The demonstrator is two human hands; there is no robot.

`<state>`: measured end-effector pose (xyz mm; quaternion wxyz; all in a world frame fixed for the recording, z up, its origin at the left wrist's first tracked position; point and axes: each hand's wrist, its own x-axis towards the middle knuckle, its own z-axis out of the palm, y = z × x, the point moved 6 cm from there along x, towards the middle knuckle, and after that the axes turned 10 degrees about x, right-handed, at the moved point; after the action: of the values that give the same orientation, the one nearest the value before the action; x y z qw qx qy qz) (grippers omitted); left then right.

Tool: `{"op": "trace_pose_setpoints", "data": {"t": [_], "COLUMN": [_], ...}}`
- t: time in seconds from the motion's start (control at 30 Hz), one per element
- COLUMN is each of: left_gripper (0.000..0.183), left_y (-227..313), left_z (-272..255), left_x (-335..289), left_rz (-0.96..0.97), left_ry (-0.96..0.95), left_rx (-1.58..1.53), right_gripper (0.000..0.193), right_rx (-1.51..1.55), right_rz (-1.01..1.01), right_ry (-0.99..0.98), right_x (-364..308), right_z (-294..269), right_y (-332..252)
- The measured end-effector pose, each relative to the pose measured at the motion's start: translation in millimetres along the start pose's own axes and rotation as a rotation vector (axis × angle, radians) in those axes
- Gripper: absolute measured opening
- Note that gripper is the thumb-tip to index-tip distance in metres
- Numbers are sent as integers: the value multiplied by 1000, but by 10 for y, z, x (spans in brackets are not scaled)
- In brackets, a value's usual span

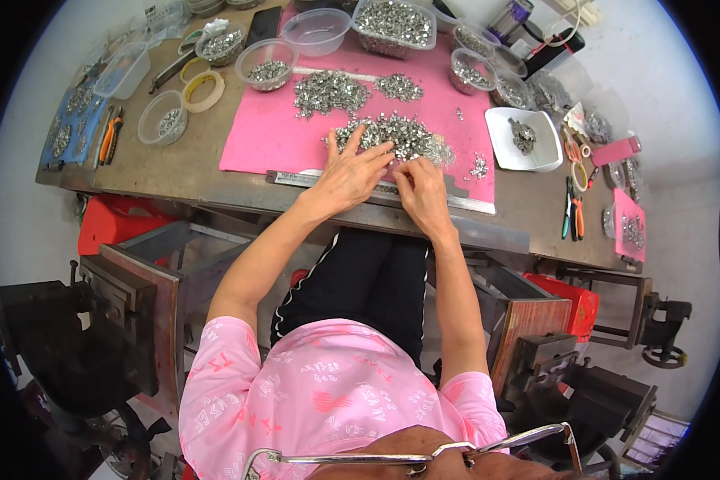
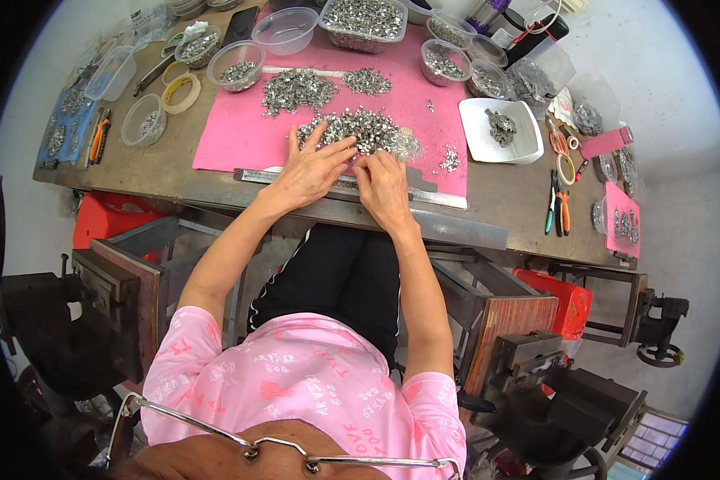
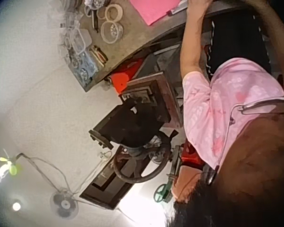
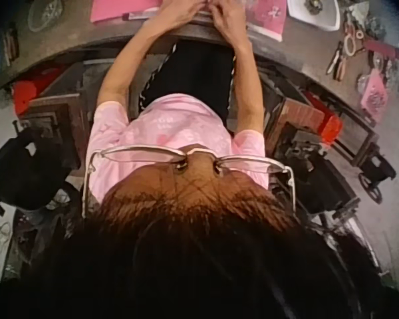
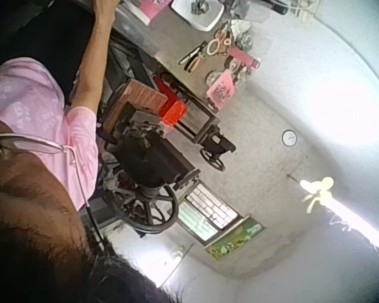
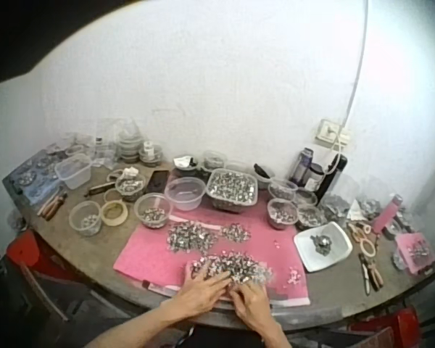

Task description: The person loads small metal clips into a grooved metal fixture by hand, places the fixture into a manual press machine, and turns the wheel to press it before resuming inserting clips into the fixture.

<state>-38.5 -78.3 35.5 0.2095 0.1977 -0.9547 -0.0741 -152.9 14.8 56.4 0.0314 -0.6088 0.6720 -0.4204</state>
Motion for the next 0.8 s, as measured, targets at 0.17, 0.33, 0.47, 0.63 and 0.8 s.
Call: {"op": "trace_pose_setpoints", "data": {"t": [0.17,0.33,0.47,0.63,0.8], "left_gripper": [28,15,11,12,11], "left_y": [-79,-175,-181,-140,-133], "left_z": [-80,-176,-170,-105,-48], "left_x": [-129,-106,-61,47,117], "left_rz": [-33,-170,-145,-130,-50], "left_ry": [18,202,254,254,175], "left_rx": [-65,-163,-93,-37,57], "right_gripper": [6,5,6,7,8], "right_rx": [112,127,150,-3,-73], "right_rz": [-44,-66,-18,50,33], "right_ry": [-30,-21,17,68,8], "right_x": [-126,-142,-90,63,94], "right_z": [-40,-13,-25,0,52], "right_y": [-158,-178,-62,163,169]}}
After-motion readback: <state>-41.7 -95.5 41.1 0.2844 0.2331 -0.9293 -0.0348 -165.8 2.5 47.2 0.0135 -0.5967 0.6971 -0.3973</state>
